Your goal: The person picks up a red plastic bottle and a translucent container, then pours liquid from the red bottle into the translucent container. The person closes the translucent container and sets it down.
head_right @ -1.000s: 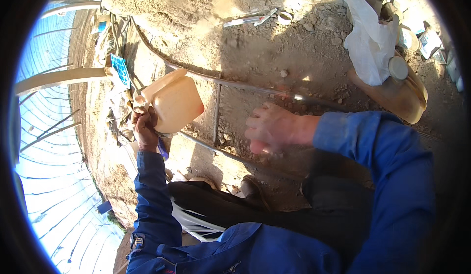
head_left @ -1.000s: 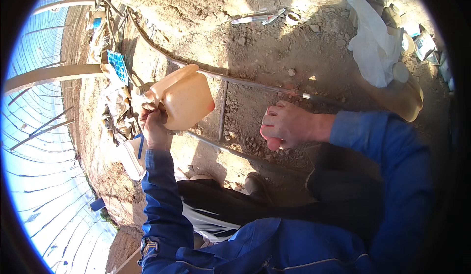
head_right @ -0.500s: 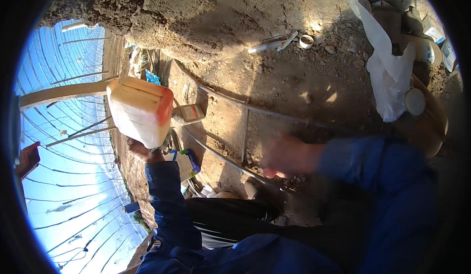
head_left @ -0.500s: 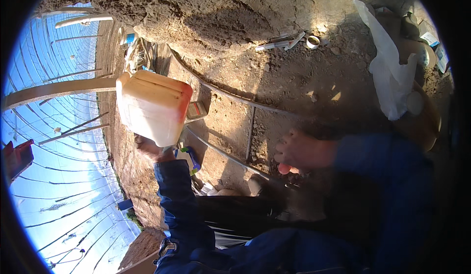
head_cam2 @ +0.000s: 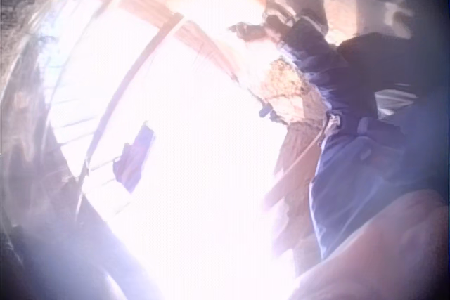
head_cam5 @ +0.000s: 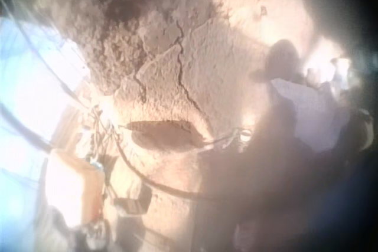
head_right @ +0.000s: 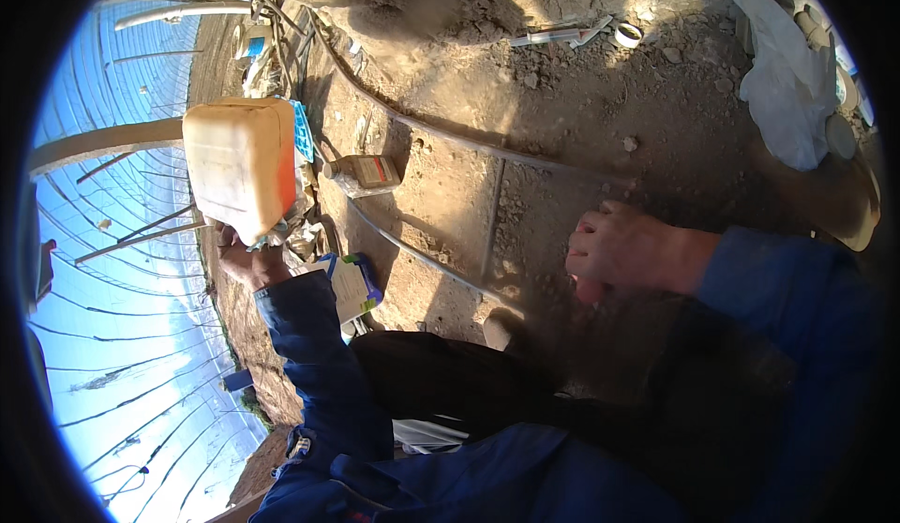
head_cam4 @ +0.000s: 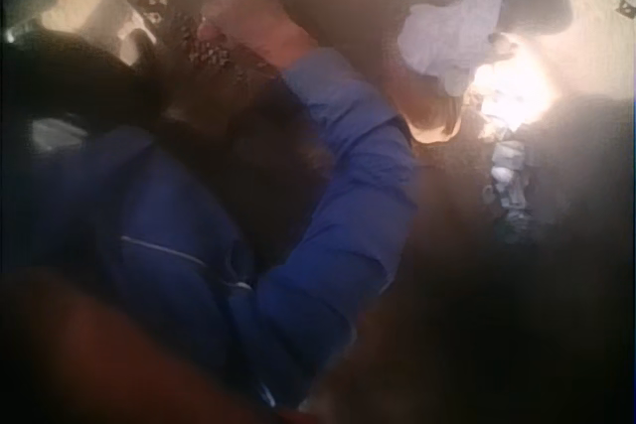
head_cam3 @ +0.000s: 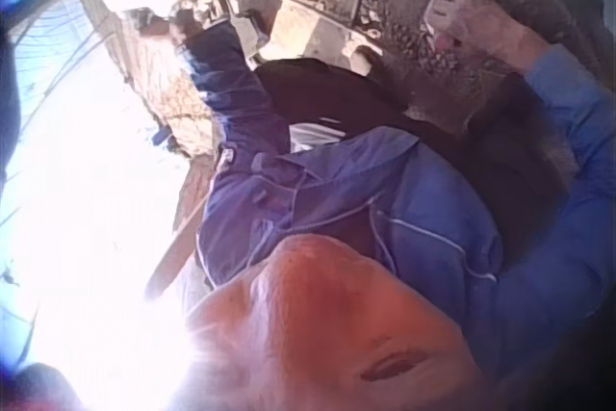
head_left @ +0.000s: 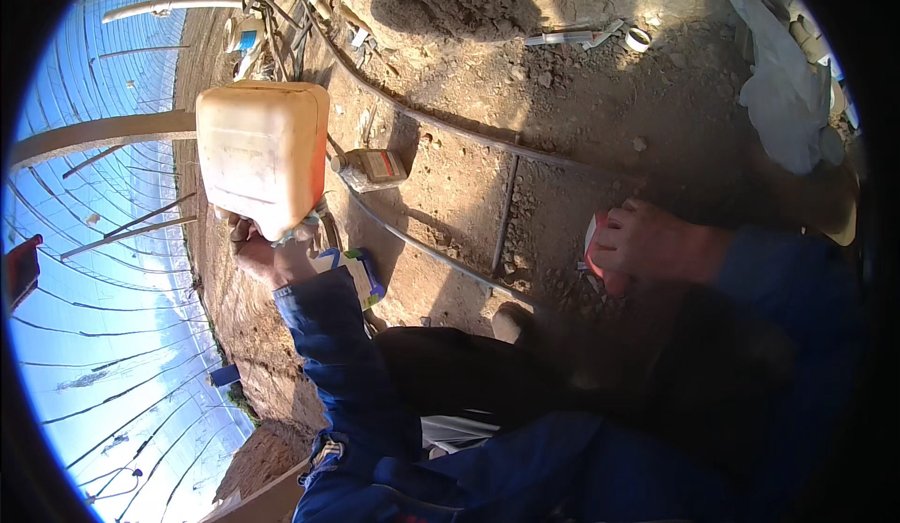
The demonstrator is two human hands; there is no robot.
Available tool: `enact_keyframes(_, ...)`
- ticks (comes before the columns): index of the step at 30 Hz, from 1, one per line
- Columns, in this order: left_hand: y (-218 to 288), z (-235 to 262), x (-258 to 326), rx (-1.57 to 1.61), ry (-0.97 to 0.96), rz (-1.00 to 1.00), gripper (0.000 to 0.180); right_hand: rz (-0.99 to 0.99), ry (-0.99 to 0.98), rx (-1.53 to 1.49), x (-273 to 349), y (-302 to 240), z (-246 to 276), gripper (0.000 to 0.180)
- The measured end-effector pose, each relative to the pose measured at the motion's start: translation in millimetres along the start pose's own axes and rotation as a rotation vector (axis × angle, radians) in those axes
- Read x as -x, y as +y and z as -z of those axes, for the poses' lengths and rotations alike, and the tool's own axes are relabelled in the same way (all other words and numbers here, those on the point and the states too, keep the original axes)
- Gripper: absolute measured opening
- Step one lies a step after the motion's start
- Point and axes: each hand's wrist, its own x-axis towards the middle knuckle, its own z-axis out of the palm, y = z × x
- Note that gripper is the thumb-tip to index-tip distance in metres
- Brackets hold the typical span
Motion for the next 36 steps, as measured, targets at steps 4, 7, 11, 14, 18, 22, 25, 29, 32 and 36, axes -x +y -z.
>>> enact_keyframes(4, 38.3, 40.2, -26.8, -0.244, -0.375, 0.125, 0.036, 0.004, -0.02, -0.05, -3.5, -0.2, 3.0, 0.025)
enact_keyframes(7, 59.1, 34.3, -22.7, -0.217, -0.35, 0.266, 0.035, 0.006, -0.096, -0.019, -14.9, -3.3, 13.6, 0.024)
enact_keyframes(11, 41.3, -3.9, 16.4, -0.251, -0.174, 0.249, 0.031, -0.005, -0.147, -0.029, -21.4, -2.7, 10.9, 0.023)
enact_keyframes(14, 37.2, -16.6, 24.6, -0.211, -0.159, 0.371, 0.029, 0.01, -0.146, -0.052, -20.8, 0.0, 5.5, 0.023)
enact_keyframes(18, 44.4, 1.3, 0.8, -0.118, -0.188, 0.537, 0.033, 0.044, -0.094, -0.062, -20.8, 2.6, 4.0, 0.025)
enact_keyframes(22, 30.2, -4.8, 2.1, -0.161, -0.182, 0.529, 0.039, 0.056, -0.053, -0.04, -16.1, 2.8, 3.1, 0.029)
enact_keyframes(25, 17.0, -13.7, 9.0, -0.188, -0.216, 0.568, 0.039, 0.075, 0.002, -0.053, -11.0, 7.1, -3.4, 0.032)
enact_keyframes(29, -3.2, -26.0, 22.7, -0.355, -0.408, 0.634, 0.029, 0.125, 0.209, -0.034, -1.7, 5.9, -23.7, 0.035)
enact_keyframes(32, -32.2, -43.2, 42.3, -0.562, -0.472, 0.447, 0.02, 0.111, 0.183, -0.061, 1.9, 5.0, -17.1, 0.035)
enact_keyframes(36, -66.3, -63.2, 75.2, -0.782, -0.558, 0.36, 0.019, 0.089, 0.161, -0.113, -2.9, 3.2, -12.3, 0.037)
